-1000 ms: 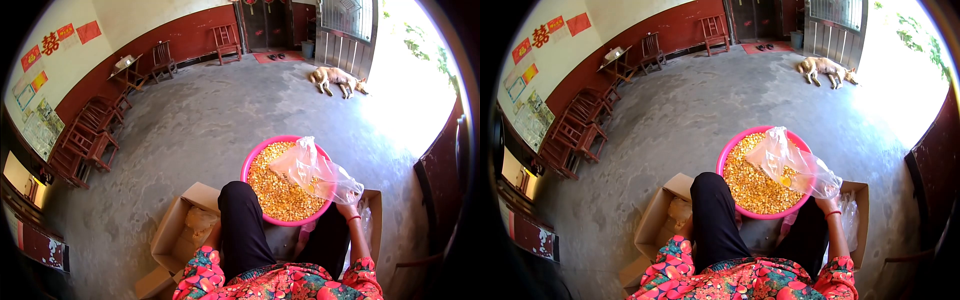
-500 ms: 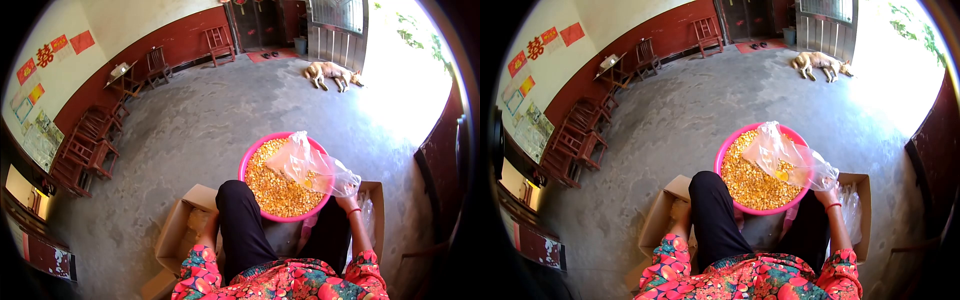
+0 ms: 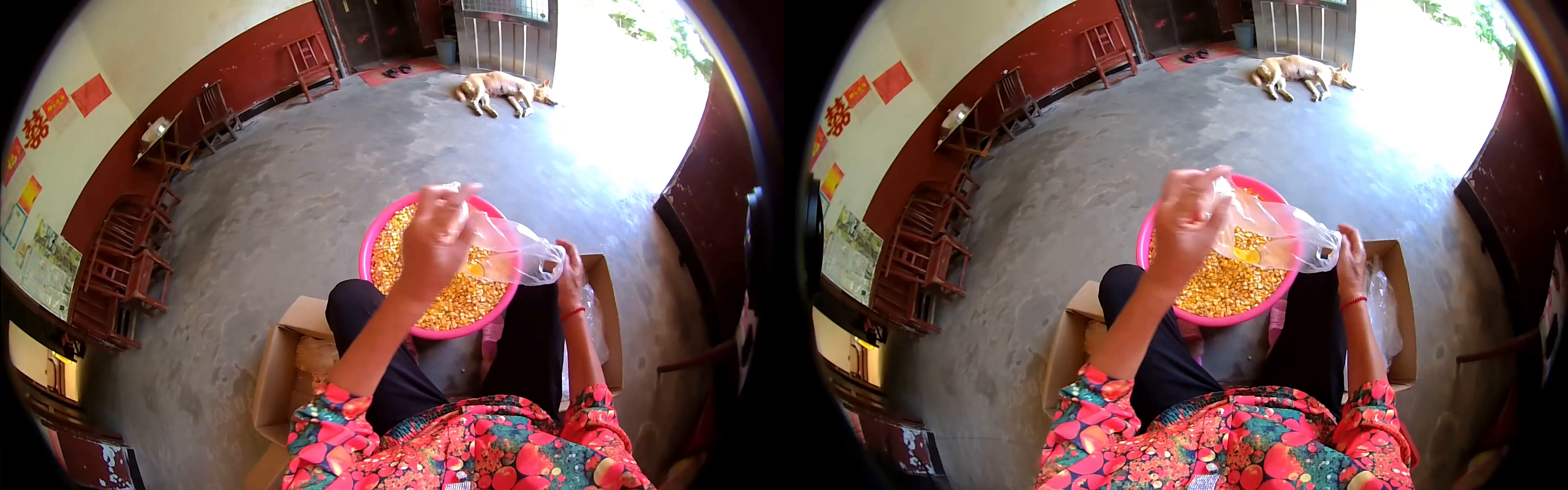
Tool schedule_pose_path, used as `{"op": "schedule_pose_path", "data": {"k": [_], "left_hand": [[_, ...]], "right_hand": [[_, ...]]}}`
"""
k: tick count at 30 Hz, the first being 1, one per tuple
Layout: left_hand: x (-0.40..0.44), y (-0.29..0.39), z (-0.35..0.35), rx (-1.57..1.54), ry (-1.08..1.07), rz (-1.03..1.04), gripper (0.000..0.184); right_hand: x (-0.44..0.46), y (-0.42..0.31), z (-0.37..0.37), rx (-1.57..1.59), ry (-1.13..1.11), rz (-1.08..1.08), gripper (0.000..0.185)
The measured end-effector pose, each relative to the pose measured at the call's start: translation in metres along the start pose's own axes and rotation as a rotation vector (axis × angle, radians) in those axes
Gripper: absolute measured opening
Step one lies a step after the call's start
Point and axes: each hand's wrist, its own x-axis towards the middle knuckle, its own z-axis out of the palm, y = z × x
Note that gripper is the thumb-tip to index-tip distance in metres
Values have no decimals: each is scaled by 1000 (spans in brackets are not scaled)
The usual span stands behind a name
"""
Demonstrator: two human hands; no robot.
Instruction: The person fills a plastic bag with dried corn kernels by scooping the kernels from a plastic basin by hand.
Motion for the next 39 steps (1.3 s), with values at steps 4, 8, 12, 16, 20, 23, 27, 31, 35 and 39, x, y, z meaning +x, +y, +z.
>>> {"op": "schedule_pose_path", "data": {"k": [4, 8, 12, 16, 20, 23, 27, 31, 35, 39], "left_hand": [[-6, -13, 43, 137, -127, 8, 72], [-24, -57, 51, 555, -177, -124, 86], [-50, -104, 41, 472, -108, -249, 82], [-61, -123, 28, 512, -287, -523, 82], [-62, -148, 43, 313, -352, -581, 60], [-69, -161, 54, -232, -266, -825, 31], [-54, -154, 43, -809, -48, -1164, 41], [-47, -158, 34, -944, -76, -1184, 40], [-37, -143, 29, -908, -204, -1214, 36], [-51, -151, 40, -605, -478, -963, 39]], "right_hand": [[-31, -111, 34, -59, 82, -268, 34], [-60, -166, 75, -727, -209, -753, 62], [-49, -108, 93, -987, -264, -578, 73], [-33, -64, 94, -947, -237, -486, 71], [-18, -34, 89, -885, -305, -353, 52], [-23, -32, 92, 155, -428, 226, 27], [-20, -28, 90, 671, -370, 471, 28], [-13, -31, 93, 744, -294, 514, 31], [0, -26, 94, 802, -370, 643, 26], [2, -53, 104, 621, -585, 662, 22]]}}
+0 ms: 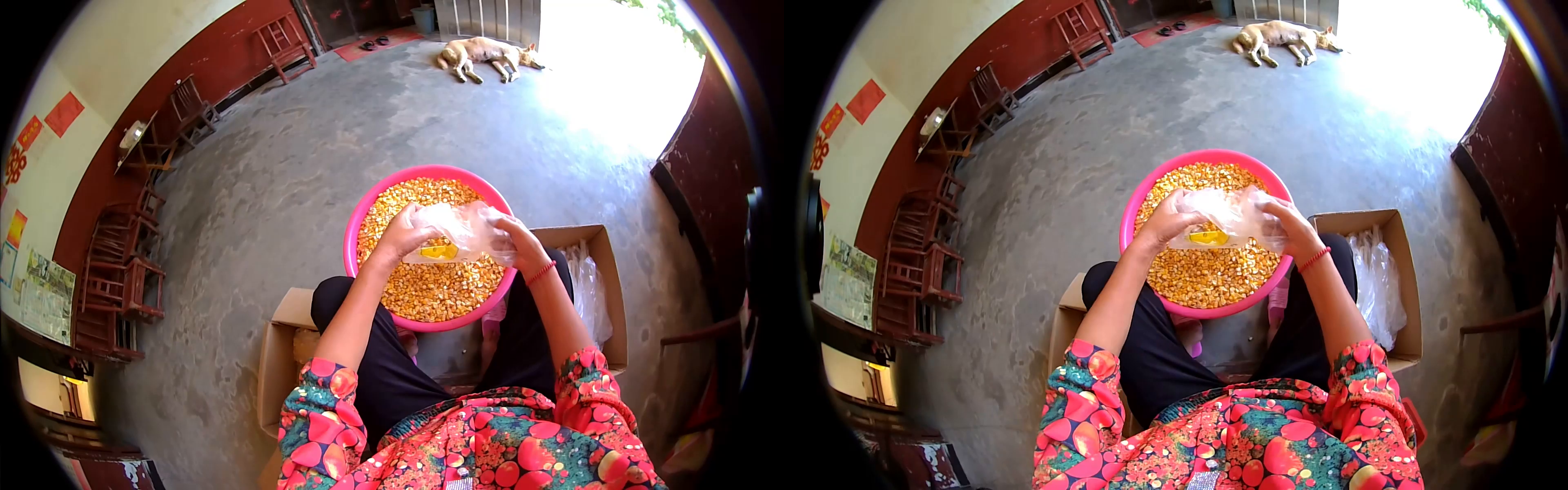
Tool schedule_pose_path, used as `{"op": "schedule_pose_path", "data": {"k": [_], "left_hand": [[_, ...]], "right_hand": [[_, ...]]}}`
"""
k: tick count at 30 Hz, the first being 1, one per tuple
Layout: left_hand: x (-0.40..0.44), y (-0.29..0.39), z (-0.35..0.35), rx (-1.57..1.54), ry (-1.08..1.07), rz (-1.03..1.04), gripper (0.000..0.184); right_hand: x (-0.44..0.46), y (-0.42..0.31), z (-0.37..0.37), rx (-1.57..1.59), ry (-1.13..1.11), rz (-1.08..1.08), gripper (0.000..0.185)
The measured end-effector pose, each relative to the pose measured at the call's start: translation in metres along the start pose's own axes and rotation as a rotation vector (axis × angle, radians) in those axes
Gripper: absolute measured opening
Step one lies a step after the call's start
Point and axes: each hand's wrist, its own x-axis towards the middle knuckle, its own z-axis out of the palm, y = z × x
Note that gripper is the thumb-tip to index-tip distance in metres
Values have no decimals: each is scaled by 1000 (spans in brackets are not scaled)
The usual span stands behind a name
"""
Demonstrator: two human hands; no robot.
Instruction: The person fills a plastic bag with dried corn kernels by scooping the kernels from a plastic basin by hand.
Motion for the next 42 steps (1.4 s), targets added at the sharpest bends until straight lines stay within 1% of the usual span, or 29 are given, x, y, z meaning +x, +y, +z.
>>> {"op": "schedule_pose_path", "data": {"k": [1, 2, 3, 4, 5, 6, 9, 10, 13, 14, 15, 16, 17, 19, 20, 21, 23, 25, 26, 27, 29, 30, 32, 33, 35, 37, 38, 41, 42], "left_hand": [[5, -12, -1, 196, 8, 161, 36], [9, -15, 2, 117, 93, 342, 25], [13, -16, -2, 119, 89, 347, 25], [13, -6, -7, 85, 237, 239, 22], [15, 1, -11, 50, 385, 127, 20], [26, -6, -15, -143, 423, 260, 20], [18, 6, -32, 22, 439, 270, 20], [16, 3, -31, -28, 410, 367, 21], [10, -10, -20, -77, 485, 396, 20], [12, -11, -13, -27, 534, 570, 24], [8, -13, -14, -28, 542, 567, 24], [2, -9, -13, 34, 470, 406, 26], [-2, -6, -11, 95, 392, 247, 28], [-6, -7, -6, 75, 362, 279, 33], [-6, -4, -5, 121, 345, 218, 33], [-6, -2, -5, 167, 327, 156, 33], [16, -27, -15, 514, 315, 260, 34], [14, -29, -10, 272, 403, 226, 32], [5, -13, -2, 170, 406, 180, 33], [-1, -9, 0, 172, 403, 179, 33], [-9, -2, -2, 36, 323, 120, 32], [-13, 2, -4, 77, 323, 84, 29], [-12, 1, -5, 19, 294, 144, 28], [-13, -1, -5, -40, 265, 197, 28], [-9, -5, -7, -55, 215, 115, 34], [-4, -8, -3, 91, 175, 281, 43], [-5, -4, -6, 316, 158, 194, 50], [-14, 11, 3, 422, 108, 232, 48], [-16, 11, 5, 431, 110, 252, 40]], "right_hand": [[9, 2, 4, 0, 2, -2, 22], [24, 6, 7, -49, 58, -97, 20], [38, 6, 6, -98, 113, -195, 20], [49, -5, -5, -171, 53, -156, 21], [40, -18, 33, -170, 233, -214, 22], [43, -28, 35, -159, 239, -257, 22], [64, -46, 33, -157, 181, -303, 24], [69, -48, 34, -92, 190, -306, 24], [76, -42, 35, 23, 238, -311, 22], [70, -40, 33, -34, 218, -292, 21], [67, -40, 28, -92, 194, -276, 20], [74, -40, 4, -399, 158, -201, 20], [74, -37, 4, -401, 157, -200, 20], [65, -23, 2, -1350, 317, -745, 32], [38, -31, 33, -1646, 458, -879, 41], [20, -35, 59, -1648, 458, -874, 41], [-7, -38, 97, -1509, 431, -1307, 34], [-27, -26, 113, -1416, 62, -1162, 26], [-30, -17, 118, -1331, -137, -991, 17], [-31, -9, 124, -1379, -241, -934, 13], [-9, 17, 101, -1463, -137, -1022, 16], [-3, 23, 88, -1464, -138, -1025, 16], [4, 27, 52, -1816, -243, -357, 28], [9, 29, 38, -2060, -375, -207, 36], [-1, 14, 53, -1450, -429, 307, 38], [3, 6, 51, -1263, -321, 314, 42], [9, 4, 44, -1063, -268, 171, 43], [39, -6, 24, -393, -22, -128, 45], [49, -13, 22, -398, 32, -188, 45]]}}
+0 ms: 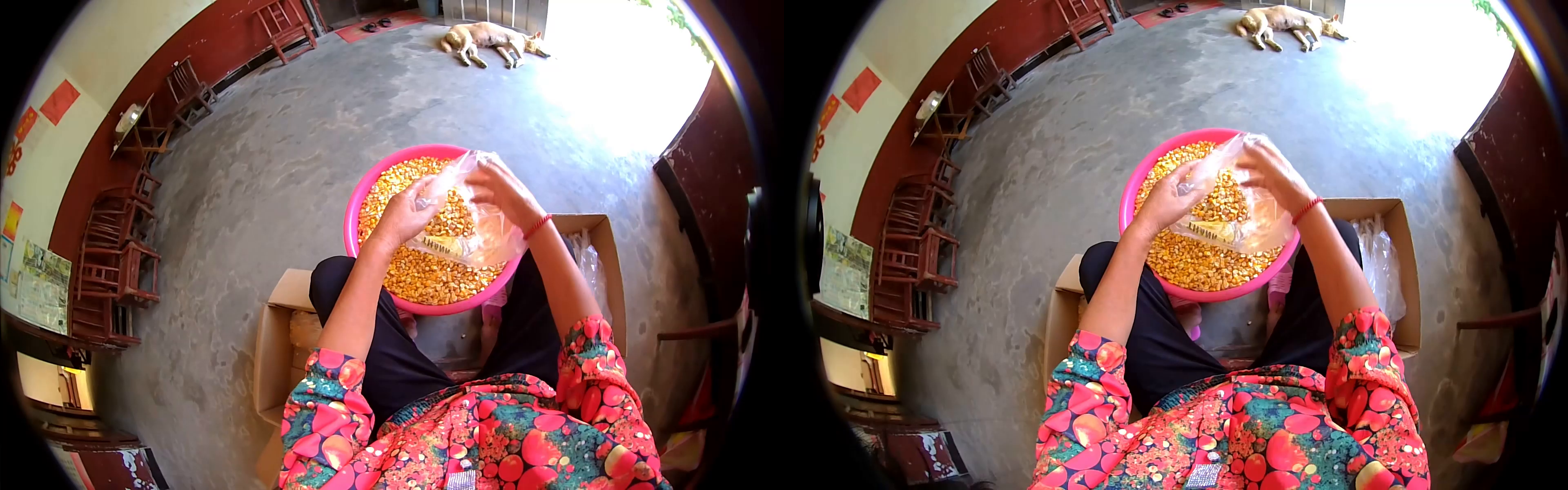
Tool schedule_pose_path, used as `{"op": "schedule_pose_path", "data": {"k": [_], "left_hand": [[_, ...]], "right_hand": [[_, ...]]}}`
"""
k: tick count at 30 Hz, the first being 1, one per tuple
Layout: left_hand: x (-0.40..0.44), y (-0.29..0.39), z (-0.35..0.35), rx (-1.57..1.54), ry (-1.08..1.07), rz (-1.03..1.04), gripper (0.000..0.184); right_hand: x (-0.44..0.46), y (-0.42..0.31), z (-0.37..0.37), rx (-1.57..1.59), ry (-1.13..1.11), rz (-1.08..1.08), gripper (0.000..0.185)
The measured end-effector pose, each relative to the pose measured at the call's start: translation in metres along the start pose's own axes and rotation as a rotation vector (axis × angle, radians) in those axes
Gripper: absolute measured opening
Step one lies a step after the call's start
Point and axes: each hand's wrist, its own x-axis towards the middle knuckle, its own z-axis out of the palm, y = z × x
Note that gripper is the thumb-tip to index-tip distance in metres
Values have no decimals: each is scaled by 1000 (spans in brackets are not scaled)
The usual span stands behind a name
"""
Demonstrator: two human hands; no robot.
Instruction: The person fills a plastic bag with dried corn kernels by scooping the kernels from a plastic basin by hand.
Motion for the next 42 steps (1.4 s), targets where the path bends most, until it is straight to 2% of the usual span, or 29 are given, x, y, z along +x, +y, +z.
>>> {"op": "schedule_pose_path", "data": {"k": [1, 3, 5, 7, 9, 11, 13, 14, 16, 17, 19, 20, 23, 24, 27, 28, 31, 35, 37, 38, 42], "left_hand": [[0, 1, -1, 1, 0, -1, 40], [0, 1, -1, -97, -133, -67, 40], [3, -3, 0, -176, -74, -85, 38], [4, -3, 1, -256, -11, -111, 38], [5, 11, 1, -525, 207, -113, 33], [6, 11, 0, -525, 223, -165, 32], [9, 4, 3, -463, 251, -46, 32], [6, 7, 3, -482, 236, -60, 33], [5, 6, 3, -414, 231, -36, 33], [5, 6, 3, -348, 228, -13, 34], [4, 7, 6, -358, 262, 1, 37], [3, 8, 6, -360, 269, -4, 37], [1, 11, 4, -356, 275, -4, 36], [0, 10, 3, -350, 269, 0, 35], [0, 3, -1, -310, 193, -16, 34], [-1, 6, -1, -291, 185, -37, 34], [-1, 9, 4, -309, 205, -24, 33], [0, 8, 3, -275, 195, -26, 34], [-1, 7, 3, -213, 187, -7, 34], [-2, 8, 3, -233, 187, -10, 34], [-1, 6, 2, -234, 200, -54, 34]], "right_hand": [[7, -5, 1, -10, 63, -47, 44], [10, -11, 2, 33, 97, -64, 40], [9, -17, 5, -458, 51, -111, 33], [-5, -11, 17, -741, 42, -453, 21], [-45, -35, 54, -681, -168, -107, 19], [-69, -37, 79, -630, -543, 90, 21], [-63, 7, 87, -872, -771, -264, 18], [-59, 27, 90, -871, -767, -266, 18], [-49, 59, 96, -1127, -488, -450, 23], [-43, 69, 101, -1127, -487, -451, 23], [-33, 87, 110, -1168, -219, -384, 28], [-29, 95, 110, -1167, -219, -384, 28], [-14, 124, 109, -2278, -172, -1102, 29], [-4, 147, 101, -1387, -301, -681, 29], [-16, 132, 96, -1349, -297, -678, 27], [-28, 111, 99, -1311, -377, -503, 26], [-27, 124, 88, -1456, -373, -507, 26], [-27, 120, 74, -1408, -463, -485, 30], [-21, 132, 72, -2112, -271, -1027, 28], [-21, 135, 71, -2113, -269, -1026, 28], [-21, 142, 69, -1355, -159, -754, 26]]}}
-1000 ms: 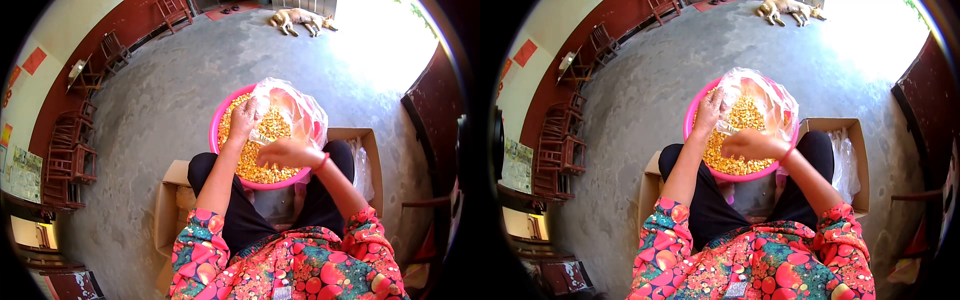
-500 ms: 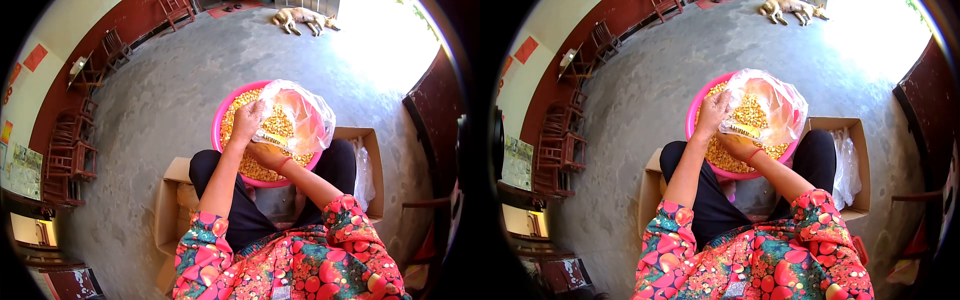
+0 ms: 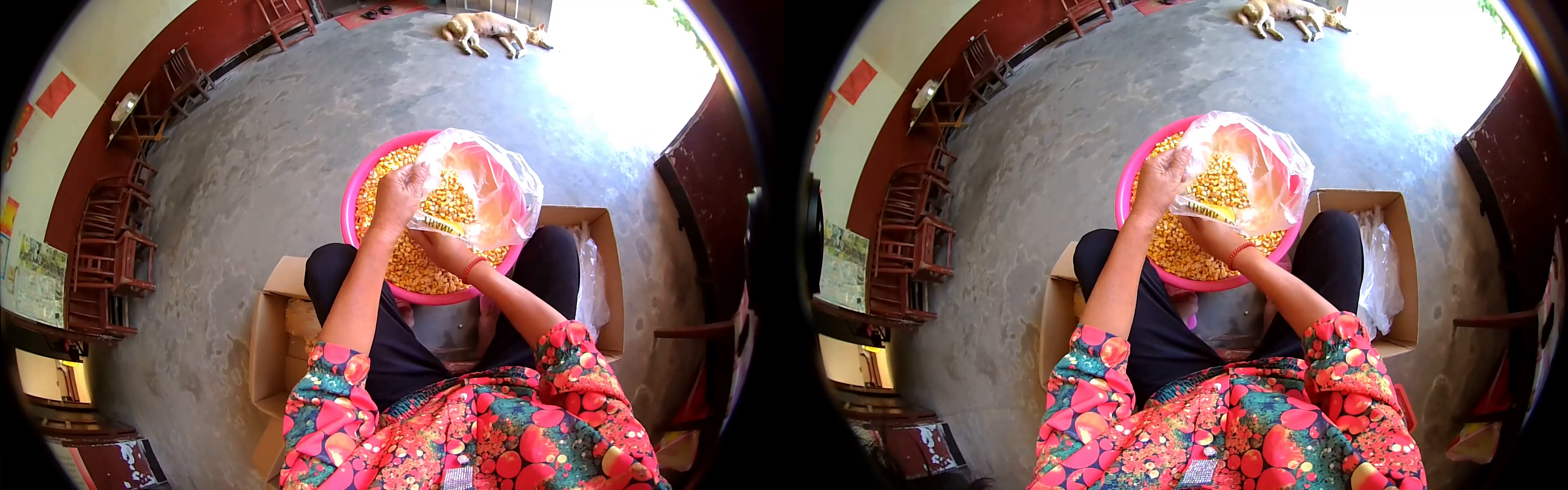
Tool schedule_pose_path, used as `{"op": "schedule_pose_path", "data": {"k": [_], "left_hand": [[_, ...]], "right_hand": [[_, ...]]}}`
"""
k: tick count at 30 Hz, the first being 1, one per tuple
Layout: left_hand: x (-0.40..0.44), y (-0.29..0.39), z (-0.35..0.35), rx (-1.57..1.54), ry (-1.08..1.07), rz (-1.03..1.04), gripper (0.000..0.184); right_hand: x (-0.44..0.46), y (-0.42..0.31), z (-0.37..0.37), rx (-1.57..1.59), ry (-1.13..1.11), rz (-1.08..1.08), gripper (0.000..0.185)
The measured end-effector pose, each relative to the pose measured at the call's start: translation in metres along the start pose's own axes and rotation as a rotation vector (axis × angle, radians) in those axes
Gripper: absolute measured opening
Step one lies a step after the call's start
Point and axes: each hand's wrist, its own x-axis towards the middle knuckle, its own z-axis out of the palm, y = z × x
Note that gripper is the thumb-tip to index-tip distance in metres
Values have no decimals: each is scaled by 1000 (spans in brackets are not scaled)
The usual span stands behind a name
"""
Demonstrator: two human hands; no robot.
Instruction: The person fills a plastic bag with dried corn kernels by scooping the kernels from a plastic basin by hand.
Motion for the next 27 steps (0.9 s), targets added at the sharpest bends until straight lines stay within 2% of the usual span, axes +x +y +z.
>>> {"op": "schedule_pose_path", "data": {"k": [2, 4, 5, 7, 8, 10, 13, 17, 21, 23, 27], "left_hand": [[4, -7, 0, 29, 58, 82, 34], [5, -12, 0, 42, 66, 70, 34], [6, -13, -1, 57, 74, 57, 34], [6, -16, 0, 23, 73, 55, 33], [7, -18, 0, -10, 73, 52, 33], [10, -24, -1, 7, 70, 62, 33], [9, -24, -2, 17, 70, 63, 32], [4, -14, -1, 119, 123, 85, 31], [5, -16, -2, 164, 105, 62, 31], [1, -7, -4, 208, 93, 17, 30], [3, -12, -2, 183, 117, 68, 30]], "right_hand": [[-1, -3, 0, 179, 42, 83, 26], [-3, -7, 0, 504, 105, 289, 26], [3, -13, -14, 503, 105, 289, 26], [15, -21, -50, 1521, -439, 991, 20], [15, -28, -63, 1519, -441, 992, 20], [14, -42, -86, 1727, -640, 774, 22], [20, -55, -117, 1754, -611, 655, 22], [43, -37, -134, 1625, -117, 748, 19], [57, 3, -127, 1572, 208, 738, 17], [63, 18, -111, 1435, 368, 698, 17], [63, 30, -106, 1360, 375, 680, 17]]}}
